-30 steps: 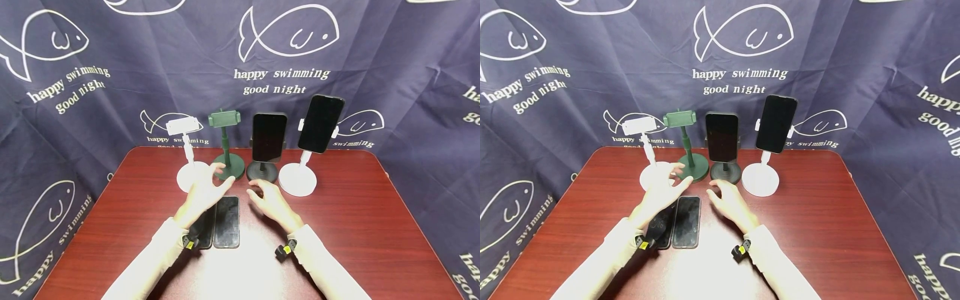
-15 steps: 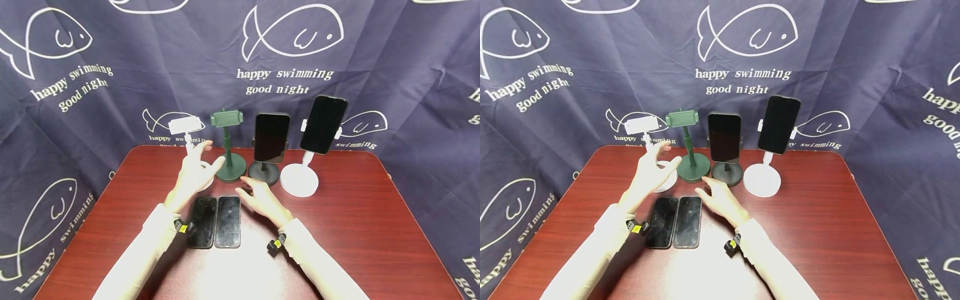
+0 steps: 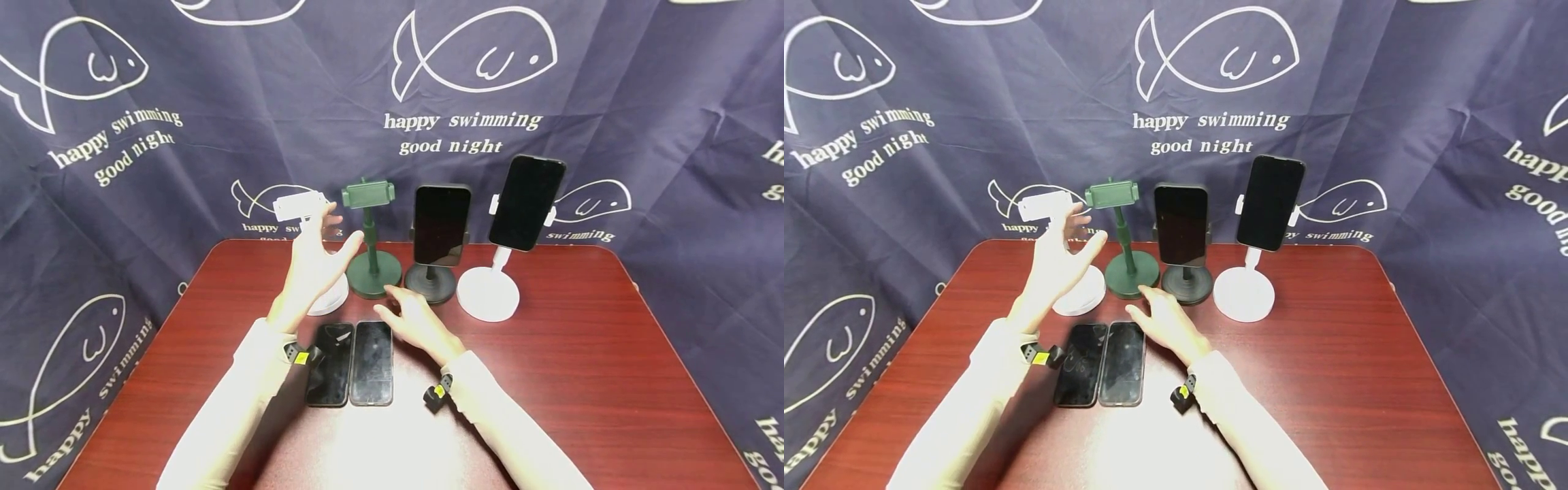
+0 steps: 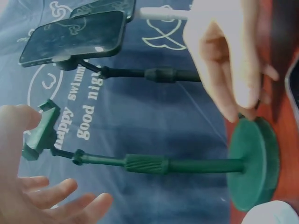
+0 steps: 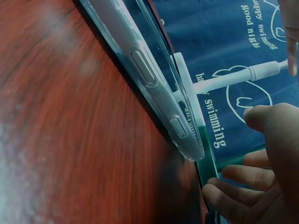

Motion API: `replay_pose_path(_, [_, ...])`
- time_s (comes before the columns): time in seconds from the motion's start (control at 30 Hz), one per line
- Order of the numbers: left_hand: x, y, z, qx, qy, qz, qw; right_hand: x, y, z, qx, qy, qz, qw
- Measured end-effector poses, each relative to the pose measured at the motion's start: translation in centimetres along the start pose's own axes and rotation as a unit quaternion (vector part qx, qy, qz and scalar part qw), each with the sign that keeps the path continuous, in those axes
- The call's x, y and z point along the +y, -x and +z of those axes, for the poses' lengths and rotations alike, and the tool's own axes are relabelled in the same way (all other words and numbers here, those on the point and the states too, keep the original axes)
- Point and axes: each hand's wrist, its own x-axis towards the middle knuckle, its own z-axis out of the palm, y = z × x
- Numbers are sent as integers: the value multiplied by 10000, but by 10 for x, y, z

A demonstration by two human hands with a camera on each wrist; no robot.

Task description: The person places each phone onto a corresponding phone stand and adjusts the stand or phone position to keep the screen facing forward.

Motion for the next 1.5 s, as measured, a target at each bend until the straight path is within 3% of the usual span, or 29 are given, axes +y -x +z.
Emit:
replay_pose_path(0.4, [12,-12,-3,30,211,15,9998,-2,-11,13,301,78,190,9993])
replay_pose_path(0.7, [17,-17,2,7,345,374,9987,-3,-22,16,412,384,353,9978])
replay_pose_path(0.97, [20,-23,8,254,373,362,9983,-4,-30,17,448,779,444,9950])
replay_pose_path(1.13, [22,-29,10,332,177,489,9981,-2,-30,19,526,904,268,9942])
replay_pose_path(1.37, [24,-32,9,285,278,399,9984,3,-32,24,941,996,123,9905])
replay_pose_path(1.5, [25,-32,8,255,280,374,9986,4,-35,27,975,1228,120,9876])
